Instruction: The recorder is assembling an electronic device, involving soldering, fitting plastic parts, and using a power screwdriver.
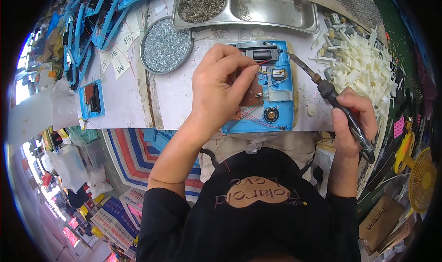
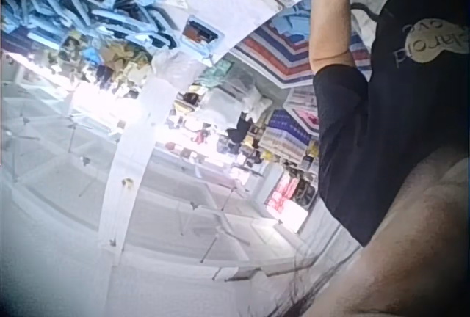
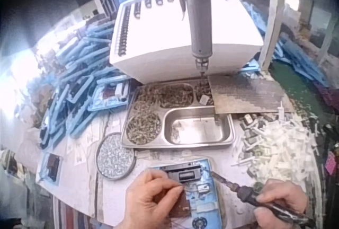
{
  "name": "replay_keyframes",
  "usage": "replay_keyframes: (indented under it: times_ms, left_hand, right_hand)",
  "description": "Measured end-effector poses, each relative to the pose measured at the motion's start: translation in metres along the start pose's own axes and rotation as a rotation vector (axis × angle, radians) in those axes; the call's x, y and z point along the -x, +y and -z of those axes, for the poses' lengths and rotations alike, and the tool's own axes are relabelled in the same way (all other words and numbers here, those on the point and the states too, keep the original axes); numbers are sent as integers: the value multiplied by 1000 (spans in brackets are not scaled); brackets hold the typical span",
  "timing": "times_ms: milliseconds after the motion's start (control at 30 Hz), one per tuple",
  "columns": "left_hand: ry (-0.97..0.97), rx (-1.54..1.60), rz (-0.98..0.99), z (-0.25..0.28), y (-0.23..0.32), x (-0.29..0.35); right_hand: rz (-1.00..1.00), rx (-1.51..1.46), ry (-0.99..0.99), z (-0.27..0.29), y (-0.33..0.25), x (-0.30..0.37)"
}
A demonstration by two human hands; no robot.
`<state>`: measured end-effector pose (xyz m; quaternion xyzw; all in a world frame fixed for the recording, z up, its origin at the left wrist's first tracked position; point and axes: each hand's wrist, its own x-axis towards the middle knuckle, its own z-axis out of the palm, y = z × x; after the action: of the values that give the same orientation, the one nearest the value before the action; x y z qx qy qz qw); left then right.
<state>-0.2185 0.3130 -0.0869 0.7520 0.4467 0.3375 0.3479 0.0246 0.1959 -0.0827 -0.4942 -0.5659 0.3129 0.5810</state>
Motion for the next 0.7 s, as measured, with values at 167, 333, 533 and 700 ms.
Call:
replay_keyframes:
  times_ms: [167, 333, 533, 700]
  left_hand:
    - [18, -23, 13, -5, 0, 2]
    - [47, -96, -73, -8, -10, 1]
    - [46, -89, -13, -5, -7, 3]
    - [65, -100, -72, -6, -11, 4]
  right_hand:
    - [47, 15, -40, -3, 0, -3]
    - [94, 46, -82, -12, 3, -3]
    - [187, 109, -159, -20, 6, -11]
    - [233, 127, -171, -25, 7, -14]
